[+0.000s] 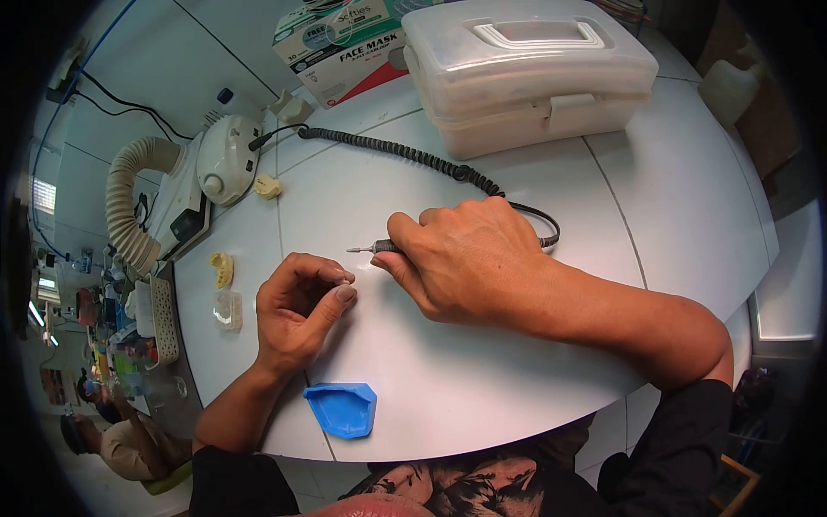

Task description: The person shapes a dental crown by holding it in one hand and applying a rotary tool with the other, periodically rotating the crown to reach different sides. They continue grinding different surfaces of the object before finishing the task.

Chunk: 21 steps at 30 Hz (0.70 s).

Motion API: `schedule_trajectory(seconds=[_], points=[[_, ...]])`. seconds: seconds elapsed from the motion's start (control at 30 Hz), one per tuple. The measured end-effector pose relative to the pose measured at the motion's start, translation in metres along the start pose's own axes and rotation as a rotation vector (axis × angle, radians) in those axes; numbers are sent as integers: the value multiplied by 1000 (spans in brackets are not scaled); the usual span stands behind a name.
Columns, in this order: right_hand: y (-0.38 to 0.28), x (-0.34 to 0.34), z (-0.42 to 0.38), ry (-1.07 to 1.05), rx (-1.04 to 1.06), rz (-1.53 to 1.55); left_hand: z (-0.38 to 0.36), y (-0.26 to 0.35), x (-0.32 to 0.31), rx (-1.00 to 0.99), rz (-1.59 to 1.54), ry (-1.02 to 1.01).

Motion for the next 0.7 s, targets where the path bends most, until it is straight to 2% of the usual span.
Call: schedule_trajectory(seconds=[0.33,0.43,0.7], points=[[-2,2,2,37,37,-11,2,0,1,175,-105,109],[-3,2,1,50,48,-17,3,0,1,82,-45,114],[-3,2,1,60,60,-25,3,1,2,128,-21,75]])
Point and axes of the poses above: each hand's wrist, its own z-axis towards the middle knuckle, its own x-axis out of the back of the hand, y = z × x, the point moved 2 cm from there along z, towards the middle knuckle, and after that the axes turned 8 degrees about -x, right-handed, at the moved point
